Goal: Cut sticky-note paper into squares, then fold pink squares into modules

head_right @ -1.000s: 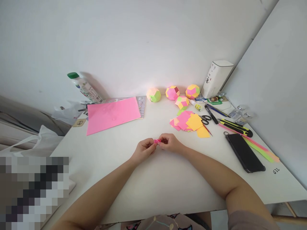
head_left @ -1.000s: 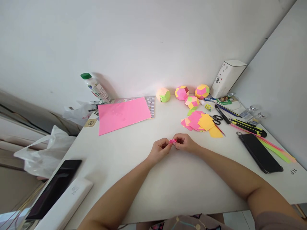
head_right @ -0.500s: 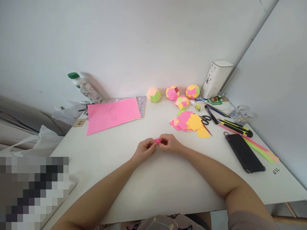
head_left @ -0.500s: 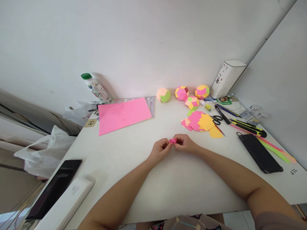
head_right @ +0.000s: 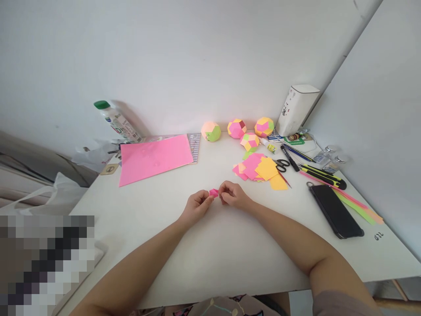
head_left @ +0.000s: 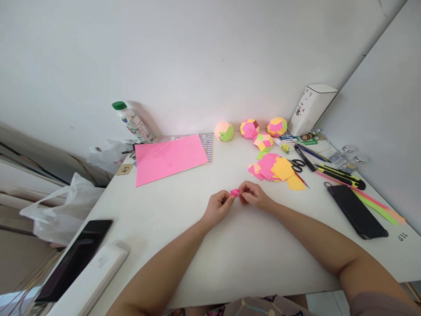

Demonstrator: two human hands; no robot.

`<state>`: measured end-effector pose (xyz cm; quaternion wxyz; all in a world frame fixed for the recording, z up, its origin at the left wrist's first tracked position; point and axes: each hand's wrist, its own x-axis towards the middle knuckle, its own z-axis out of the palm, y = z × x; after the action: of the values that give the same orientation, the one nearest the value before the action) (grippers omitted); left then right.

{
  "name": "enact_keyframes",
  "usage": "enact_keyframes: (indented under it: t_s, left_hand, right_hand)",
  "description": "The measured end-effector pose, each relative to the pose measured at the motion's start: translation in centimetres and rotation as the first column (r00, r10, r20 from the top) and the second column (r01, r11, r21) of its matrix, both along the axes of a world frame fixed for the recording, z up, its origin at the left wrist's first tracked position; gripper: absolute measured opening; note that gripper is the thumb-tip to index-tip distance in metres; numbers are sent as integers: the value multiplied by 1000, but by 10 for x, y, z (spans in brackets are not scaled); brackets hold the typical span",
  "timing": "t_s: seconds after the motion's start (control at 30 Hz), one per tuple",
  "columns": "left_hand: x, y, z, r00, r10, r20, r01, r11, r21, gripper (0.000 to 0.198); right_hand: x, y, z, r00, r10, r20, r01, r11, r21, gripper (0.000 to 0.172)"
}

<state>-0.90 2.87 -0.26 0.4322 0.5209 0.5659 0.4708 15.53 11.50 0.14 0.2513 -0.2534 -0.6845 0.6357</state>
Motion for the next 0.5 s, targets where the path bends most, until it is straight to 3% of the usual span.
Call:
enact_keyframes:
  t_s: [0.13,0.5]
  left_hand:
    - [1,0,1,1000,9,2,-9,1000,-15,41]
    - [5,-1,10,989,-38,140,44,998,-38,24]
  right_hand:
    - [1,-1,1,997,49,-52,-50,999,-20,15]
    - [-2,-1,2,997,-19,77,17,1000,19,22]
